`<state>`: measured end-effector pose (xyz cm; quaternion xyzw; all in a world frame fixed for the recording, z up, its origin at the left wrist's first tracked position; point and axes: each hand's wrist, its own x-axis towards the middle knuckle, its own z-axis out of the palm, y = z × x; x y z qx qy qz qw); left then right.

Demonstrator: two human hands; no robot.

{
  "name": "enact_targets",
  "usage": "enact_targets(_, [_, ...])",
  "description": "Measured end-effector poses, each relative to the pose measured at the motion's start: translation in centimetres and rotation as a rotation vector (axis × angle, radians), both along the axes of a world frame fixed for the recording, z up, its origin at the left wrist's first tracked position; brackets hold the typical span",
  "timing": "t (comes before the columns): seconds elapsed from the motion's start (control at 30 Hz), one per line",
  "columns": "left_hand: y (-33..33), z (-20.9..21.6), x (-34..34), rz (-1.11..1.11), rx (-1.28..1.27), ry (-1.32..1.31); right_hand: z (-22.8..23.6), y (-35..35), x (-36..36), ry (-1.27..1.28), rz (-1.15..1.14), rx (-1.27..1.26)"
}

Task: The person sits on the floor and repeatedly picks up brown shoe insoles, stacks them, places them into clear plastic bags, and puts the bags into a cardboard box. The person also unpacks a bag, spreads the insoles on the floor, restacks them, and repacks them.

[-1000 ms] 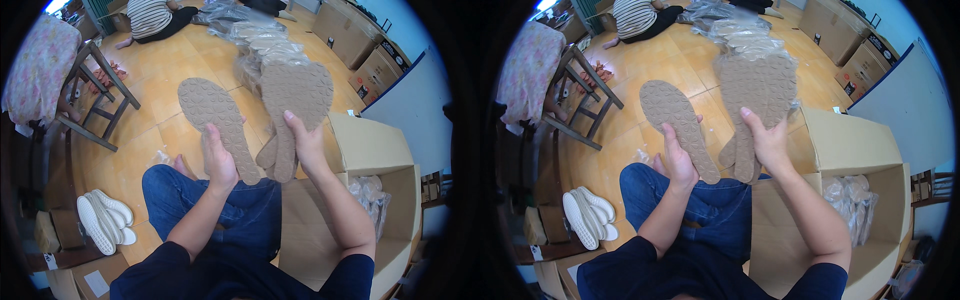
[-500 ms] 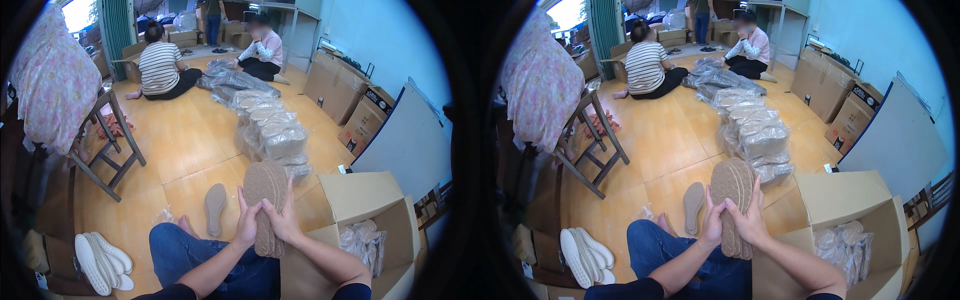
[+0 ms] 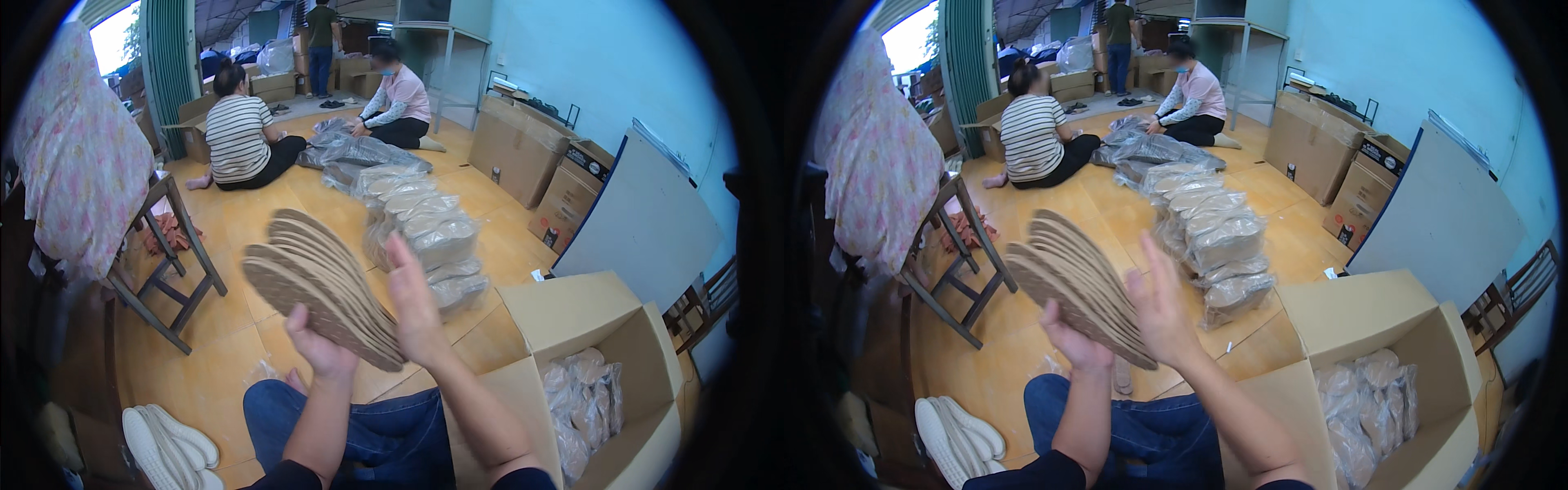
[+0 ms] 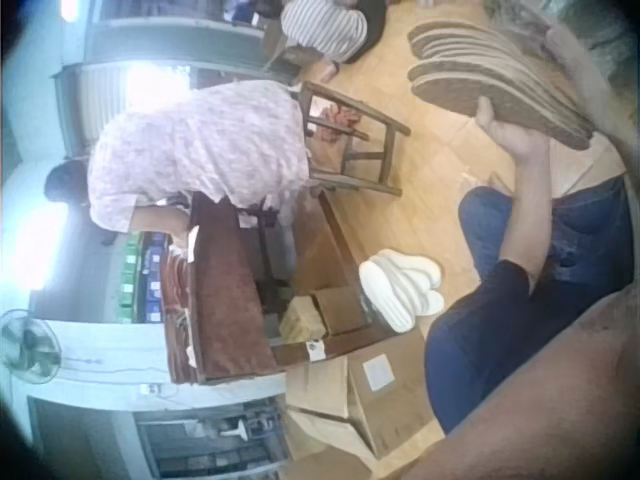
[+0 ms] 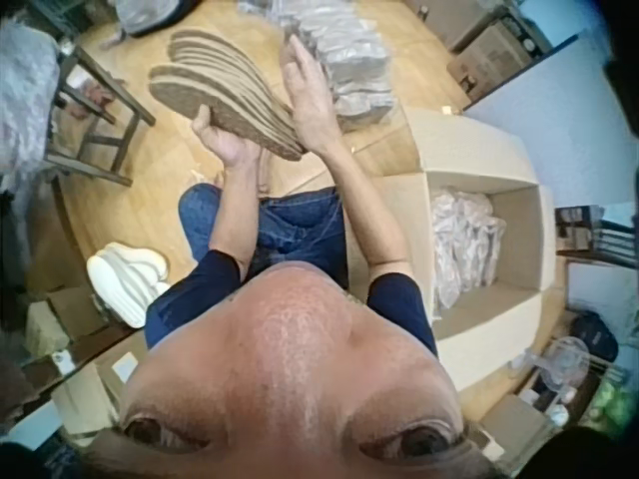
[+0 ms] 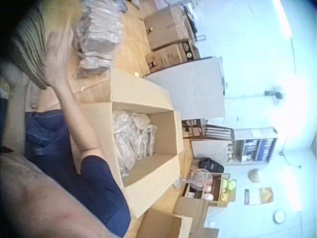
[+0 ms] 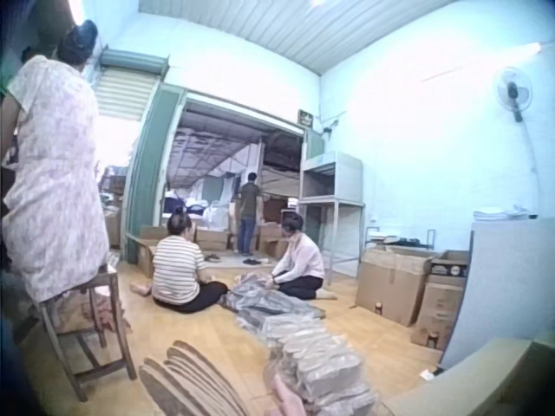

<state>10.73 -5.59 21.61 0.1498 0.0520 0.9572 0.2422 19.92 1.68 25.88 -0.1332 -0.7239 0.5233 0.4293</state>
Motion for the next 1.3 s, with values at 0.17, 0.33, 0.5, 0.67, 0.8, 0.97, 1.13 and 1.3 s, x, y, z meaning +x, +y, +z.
enact_targets(0.17, [-2.6,2.0,-1.2,0.048,0.162,0.268,-3.2,-4.1,0.3,0.561,-0.227,-0.901])
enact_targets(0.33, [-2.7,0.1,1.6,-0.023,0.022,0.161,-5.7,-5.4,0.1,0.309,0.061,-0.893])
enact_targets(0.5, [2.1,-3.4,-0.1,-0.237,-0.215,0.101,0.0,3.9,1.8,0.458,-0.475,-0.071])
enact_targets(0.67, [10.5,-11.1,0.8,-0.476,-1.057,0.306,0.7,10.2,1.8,-0.153,-0.542,0.555])
enact_targets(0.8, [13.5,-17.9,5.9,-0.675,-1.142,0.534,-8.3,7.9,6.2,-0.818,0.052,0.860])
enact_targets(0.97, [13.1,-21.8,9.8,-0.752,-1.218,0.611,-16.7,4.9,5.9,-0.933,0.237,1.012])
enact_targets(1.13, [13.8,-21.9,11.6,-0.793,-1.247,0.603,-19.9,6.7,3.3,-0.700,0.292,0.931])
enact_targets(1.3, [13.9,-21.8,11.7,-0.807,-1.253,0.596,-19.8,7.2,3.6,-0.832,0.464,0.831])
